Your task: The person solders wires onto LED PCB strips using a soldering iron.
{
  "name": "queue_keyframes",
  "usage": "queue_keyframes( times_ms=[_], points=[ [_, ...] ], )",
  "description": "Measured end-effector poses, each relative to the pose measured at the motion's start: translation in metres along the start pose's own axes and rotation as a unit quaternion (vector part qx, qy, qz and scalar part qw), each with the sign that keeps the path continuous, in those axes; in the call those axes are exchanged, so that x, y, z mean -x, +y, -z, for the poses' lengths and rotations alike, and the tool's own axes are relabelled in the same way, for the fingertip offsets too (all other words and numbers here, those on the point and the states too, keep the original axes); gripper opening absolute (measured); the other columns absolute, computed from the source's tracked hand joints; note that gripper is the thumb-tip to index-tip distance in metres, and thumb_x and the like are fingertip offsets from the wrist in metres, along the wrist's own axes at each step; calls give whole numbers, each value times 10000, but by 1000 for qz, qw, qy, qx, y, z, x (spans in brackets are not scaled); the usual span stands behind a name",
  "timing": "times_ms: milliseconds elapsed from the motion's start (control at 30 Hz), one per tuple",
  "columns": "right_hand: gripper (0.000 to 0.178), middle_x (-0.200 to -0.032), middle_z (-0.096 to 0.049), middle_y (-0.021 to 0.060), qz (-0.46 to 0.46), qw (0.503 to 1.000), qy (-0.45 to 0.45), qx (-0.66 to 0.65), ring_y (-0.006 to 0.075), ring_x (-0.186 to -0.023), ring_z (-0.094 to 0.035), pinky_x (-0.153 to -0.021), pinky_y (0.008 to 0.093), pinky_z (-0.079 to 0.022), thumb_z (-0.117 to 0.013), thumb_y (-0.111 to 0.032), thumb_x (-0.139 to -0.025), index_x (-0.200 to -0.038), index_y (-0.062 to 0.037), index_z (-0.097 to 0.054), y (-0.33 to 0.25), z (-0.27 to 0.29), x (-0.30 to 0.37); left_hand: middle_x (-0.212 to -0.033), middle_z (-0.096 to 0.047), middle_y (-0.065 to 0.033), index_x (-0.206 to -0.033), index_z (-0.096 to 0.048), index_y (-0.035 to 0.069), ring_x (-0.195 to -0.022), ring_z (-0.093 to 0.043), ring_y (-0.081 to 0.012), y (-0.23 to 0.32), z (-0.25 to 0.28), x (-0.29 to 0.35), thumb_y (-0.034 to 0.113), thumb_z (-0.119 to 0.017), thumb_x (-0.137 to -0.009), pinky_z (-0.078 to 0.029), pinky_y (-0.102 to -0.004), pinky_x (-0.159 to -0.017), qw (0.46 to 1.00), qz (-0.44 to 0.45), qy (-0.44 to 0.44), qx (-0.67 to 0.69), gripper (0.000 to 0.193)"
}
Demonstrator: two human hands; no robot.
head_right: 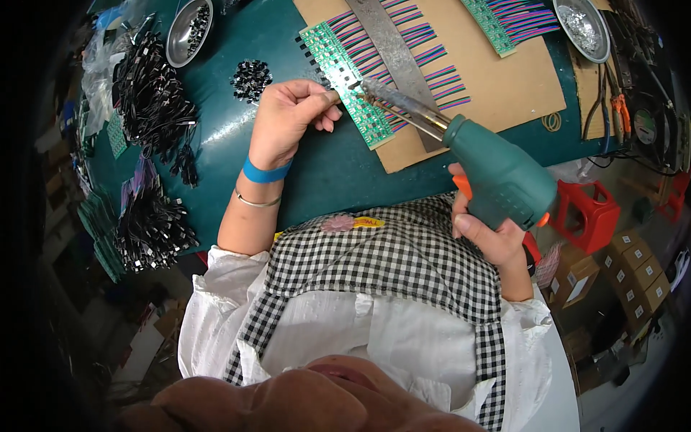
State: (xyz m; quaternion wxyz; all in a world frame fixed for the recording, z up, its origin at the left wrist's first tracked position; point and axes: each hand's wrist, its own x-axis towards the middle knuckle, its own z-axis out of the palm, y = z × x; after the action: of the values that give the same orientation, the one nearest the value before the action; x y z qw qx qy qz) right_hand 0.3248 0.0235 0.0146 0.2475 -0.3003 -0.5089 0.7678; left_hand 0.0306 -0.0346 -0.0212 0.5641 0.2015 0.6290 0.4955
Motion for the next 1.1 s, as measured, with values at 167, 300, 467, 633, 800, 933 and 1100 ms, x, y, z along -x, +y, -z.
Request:
queue_keyframes(
  times_ms=[167,300,467,633,800,933,1100],
  points=[
    [492,-1091,-524,190,-21,998,-50,32,139,-577,-529,-473,242,-459,-601,15,-774,-1217,126,-418,0,1,-7,-669,-645,-84,-779,-643,-41,-538,-580,-89,3,5,-2,60,-648,-798,-457,-193,-493,1000,14,-18,10,103],
    [481,-1079,-517,173,-4,999,-24,26,138,-579,-529,-476,237,-458,-610,3,-781,-1208,125,-425,4,-3,-8,-662,-642,-83,-771,-644,-42,-535,-578,-91,2,5,-2,61,-652,-794,-452,-193,-489,1000,16,-23,10,106],
    [508,-594,-505,88,-27,997,6,67,156,-478,-513,-456,245,-422,-633,-120,-786,-1182,80,-387,1,-9,-10,-660,-641,-79,-770,-648,-36,-533,-577,-91,0,5,-2,65,-652,-794,-449,-191,-488,999,13,-29,10,104],
    [489,-1145,-499,184,-14,999,-17,32,141,-594,-533,-494,248,-475,-619,2,-778,-1211,114,-420,5,-2,-7,-663,-641,-79,-770,-646,-38,-530,-574,-90,1,4,-2,65,-646,-800,-448,-190,-490,999,7,-35,17,107],
    [443,-904,-548,167,-46,997,-50,30,146,-604,-535,-507,249,-478,-615,14,-782,-1179,95,-437,3,-1,-9,-663,-645,-68,-780,-641,-19,-514,-568,-80,-1,4,-2,70,-631,-828,-439,-184,-483,1000,8,-30,2,102],
    [402,-786,-537,141,-52,997,-41,27,149,-612,-539,-505,250,-474,-614,14,-787,-1145,85,-444,5,-7,-11,-662,-644,-66,-775,-640,-18,-515,-569,-81,-1,4,-2,67,-628,-829,-440,-184,-484,1000,9,-27,-3,102],
    [342,-652,-518,115,-63,997,21,46,172,-509,-524,-479,250,-422,-642,-98,-771,-1000,39,-428,11,-11,-9,-664,-644,-65,-775,-642,-20,-522,-572,-80,-1,3,-1,68,-627,-825,-440,-182,-490,1000,13,-17,-17,102]
  ],
)
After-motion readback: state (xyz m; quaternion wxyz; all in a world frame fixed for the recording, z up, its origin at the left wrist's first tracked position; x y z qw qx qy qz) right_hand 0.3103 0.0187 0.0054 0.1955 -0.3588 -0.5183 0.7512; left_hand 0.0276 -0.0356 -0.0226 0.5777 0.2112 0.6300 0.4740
